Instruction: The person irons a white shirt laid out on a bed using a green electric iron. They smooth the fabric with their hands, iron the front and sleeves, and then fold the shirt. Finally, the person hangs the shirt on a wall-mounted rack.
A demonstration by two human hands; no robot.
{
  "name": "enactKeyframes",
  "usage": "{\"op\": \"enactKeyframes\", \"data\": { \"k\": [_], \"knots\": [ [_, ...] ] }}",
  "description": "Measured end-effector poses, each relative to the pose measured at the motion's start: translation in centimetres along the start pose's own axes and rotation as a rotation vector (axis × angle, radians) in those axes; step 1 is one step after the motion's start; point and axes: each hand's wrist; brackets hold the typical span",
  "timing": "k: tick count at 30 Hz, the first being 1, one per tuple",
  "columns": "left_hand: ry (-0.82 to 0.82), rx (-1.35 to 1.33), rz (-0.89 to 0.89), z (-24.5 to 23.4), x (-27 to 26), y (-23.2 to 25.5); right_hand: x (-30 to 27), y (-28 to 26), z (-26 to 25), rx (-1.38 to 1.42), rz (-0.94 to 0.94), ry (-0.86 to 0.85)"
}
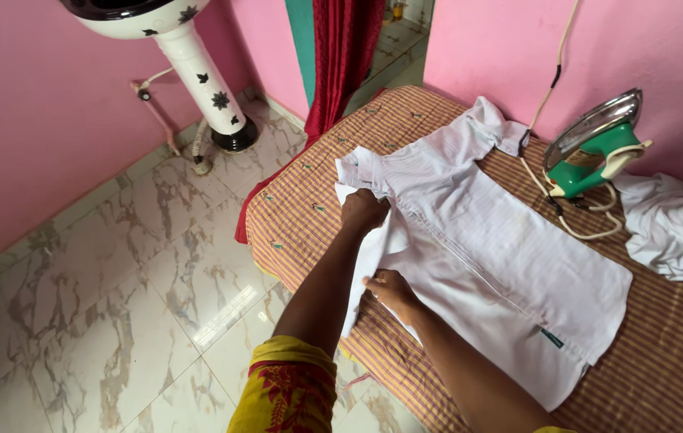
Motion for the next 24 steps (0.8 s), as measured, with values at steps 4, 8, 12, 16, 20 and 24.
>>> {"op": "enactKeyframes", "data": {
  "k": [4, 8, 12, 16, 20, 24],
  "knots": [
    [0.165, 0.169, 0.107, -2.4, 2.1, -2.4, 1.3, 1.7, -1.7, 0.353, -0.077, -0.237],
    [0.096, 0.392, 0.032, -8.1, 3.1, -4.0, -1.3, 0.2, -8.5, 0.474, -0.153, -0.384],
    [0.063, 0.602, 0.153, -7.5, 4.7, -3.7, -4.5, -0.2, -17.3, 0.429, -0.194, -0.279],
    [0.150, 0.633, 0.513, 2.1, 7.4, -3.4, -7.9, 5.9, -23.5, 0.323, -0.067, -0.100],
    [0.121, 0.168, 0.516, 10.9, 4.6, -1.0, -9.2, 12.8, -27.3, -0.124, 0.165, 0.115],
    [-0.047, 0.195, 0.708, 15.2, -1.7, -0.4, -11.7, 15.0, -28.7, -0.256, 0.393, 0.279]
  ]
}}
Point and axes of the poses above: each hand's wrist, its own x-axis towards the middle knuckle, its own z-axis out of the palm, y = z × x, and after that the axes turned 9 degrees about -x, right-handed
